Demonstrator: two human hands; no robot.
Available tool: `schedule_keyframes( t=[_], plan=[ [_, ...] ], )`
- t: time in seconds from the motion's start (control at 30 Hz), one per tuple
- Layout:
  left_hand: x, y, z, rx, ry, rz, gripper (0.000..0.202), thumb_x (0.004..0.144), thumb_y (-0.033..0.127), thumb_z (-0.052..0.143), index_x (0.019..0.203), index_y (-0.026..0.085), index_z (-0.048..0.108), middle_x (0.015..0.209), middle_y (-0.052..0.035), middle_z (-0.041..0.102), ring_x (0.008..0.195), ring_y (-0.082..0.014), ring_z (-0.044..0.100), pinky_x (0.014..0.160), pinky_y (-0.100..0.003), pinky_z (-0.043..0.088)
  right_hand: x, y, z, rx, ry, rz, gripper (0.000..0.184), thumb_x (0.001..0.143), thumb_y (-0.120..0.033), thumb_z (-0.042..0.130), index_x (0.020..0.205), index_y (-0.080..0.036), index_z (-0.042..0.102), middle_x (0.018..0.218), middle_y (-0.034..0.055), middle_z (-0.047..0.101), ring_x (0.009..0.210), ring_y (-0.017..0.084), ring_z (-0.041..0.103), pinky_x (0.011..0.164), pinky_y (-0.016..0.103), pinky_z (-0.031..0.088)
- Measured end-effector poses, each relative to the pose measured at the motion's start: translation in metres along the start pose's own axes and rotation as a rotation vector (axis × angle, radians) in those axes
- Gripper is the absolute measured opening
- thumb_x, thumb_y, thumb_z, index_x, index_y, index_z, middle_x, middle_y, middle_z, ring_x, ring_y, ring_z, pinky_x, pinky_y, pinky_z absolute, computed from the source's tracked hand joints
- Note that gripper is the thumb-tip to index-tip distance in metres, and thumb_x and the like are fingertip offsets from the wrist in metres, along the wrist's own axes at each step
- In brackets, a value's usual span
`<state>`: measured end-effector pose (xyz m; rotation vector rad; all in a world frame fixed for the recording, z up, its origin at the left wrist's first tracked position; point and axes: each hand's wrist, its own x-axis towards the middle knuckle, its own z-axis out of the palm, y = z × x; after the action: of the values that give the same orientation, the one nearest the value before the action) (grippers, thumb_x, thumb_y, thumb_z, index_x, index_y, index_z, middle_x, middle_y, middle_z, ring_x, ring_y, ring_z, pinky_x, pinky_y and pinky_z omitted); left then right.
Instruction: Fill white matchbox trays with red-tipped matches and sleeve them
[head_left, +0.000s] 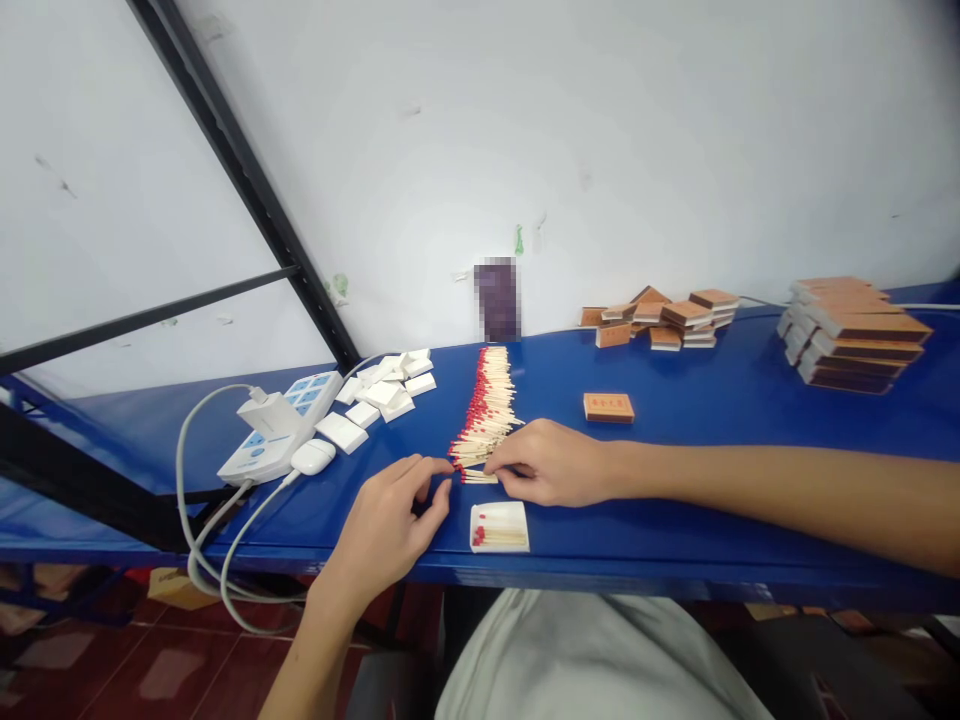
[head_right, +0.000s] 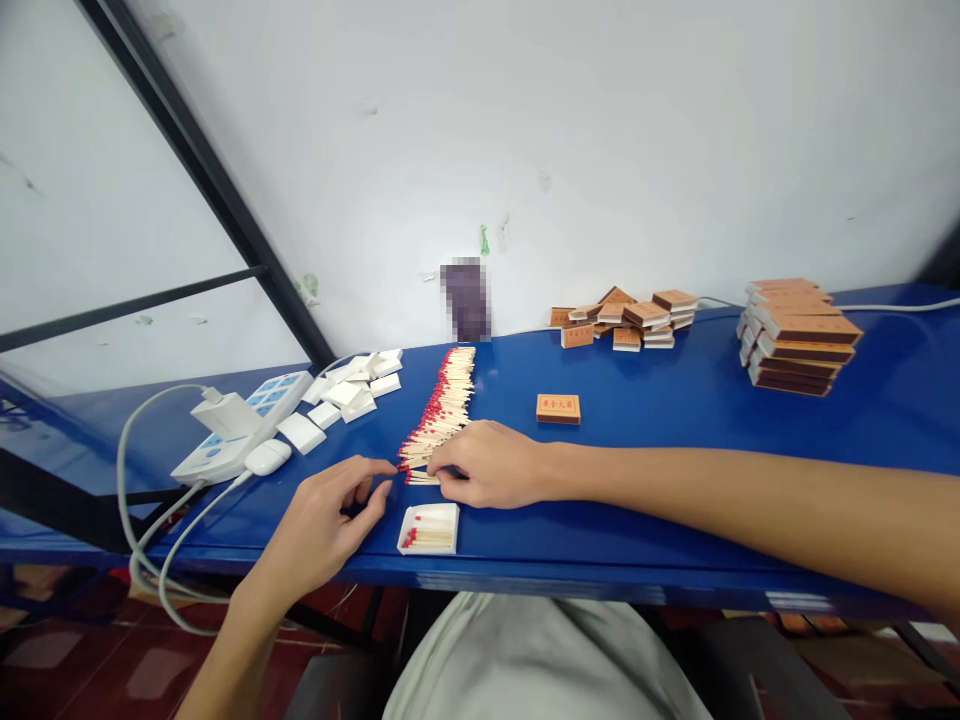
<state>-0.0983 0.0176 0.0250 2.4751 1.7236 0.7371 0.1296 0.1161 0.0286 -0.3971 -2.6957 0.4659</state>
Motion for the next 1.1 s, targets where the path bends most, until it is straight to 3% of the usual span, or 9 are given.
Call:
schedule_keyframes(
  t=[0.3, 0.63, 0.87, 1.1],
  plan=[
    [0.0029, 0.0027, -0.0043, -0.072, -0.127, 0.012, 0.033, 0.099, 0.021, 0.044, 0.125, 0.026, 0.065, 0.077, 0.0016, 0.061, 0.068, -0.014, 0.053, 0.065, -0.024, 0.038, 0.0001, -0.0006, -0.0025, -0.027, -0.003, 0.028, 0.021, 0.091, -0.024, 0.054, 0.085, -0.016, 0.072, 0.067, 0.0001, 0.065, 0.056, 0.01, 0.05, 0.059, 0.023, 0.033],
    [0.0039, 0.0052, -0.0048, -0.071, -0.131, -0.027, 0.034, 0.098, 0.023, 0.046, 0.125, 0.026, 0.066, 0.071, 0.0029, 0.061, 0.06, -0.0132, 0.05, 0.062, -0.024, 0.037, -0.0005, -0.0013, -0.0032, 0.011, -0.011, 0.03, 0.017, 0.088, -0.02, 0.059, 0.084, -0.016, 0.075, 0.067, 0.0001, 0.068, 0.055, 0.01, 0.051, 0.059, 0.022, 0.035],
    [0.0033, 0.0024, -0.0028, -0.067, -0.083, -0.046, 0.033, 0.097, 0.023, 0.048, 0.123, 0.023, 0.067, 0.072, 0.0022, 0.062, 0.06, -0.0129, 0.051, 0.063, -0.024, 0.039, -0.0021, -0.0015, -0.0013, -0.052, 0.036, 0.077, 0.027, 0.09, -0.026, 0.057, 0.109, -0.02, 0.075, 0.073, 0.0008, 0.071, 0.06, 0.012, 0.056, 0.06, 0.023, 0.035],
    [0.0037, 0.0035, -0.0035, -0.057, -0.089, -0.003, 0.033, 0.097, 0.02, 0.047, 0.122, 0.023, 0.068, 0.072, 0.0014, 0.061, 0.062, -0.0137, 0.052, 0.063, -0.025, 0.038, -0.0027, -0.0048, -0.004, -0.092, 0.012, 0.093, 0.023, 0.09, -0.028, 0.056, 0.099, -0.021, 0.076, 0.075, 0.0008, 0.072, 0.061, 0.013, 0.057, 0.059, 0.024, 0.033]
  ],
)
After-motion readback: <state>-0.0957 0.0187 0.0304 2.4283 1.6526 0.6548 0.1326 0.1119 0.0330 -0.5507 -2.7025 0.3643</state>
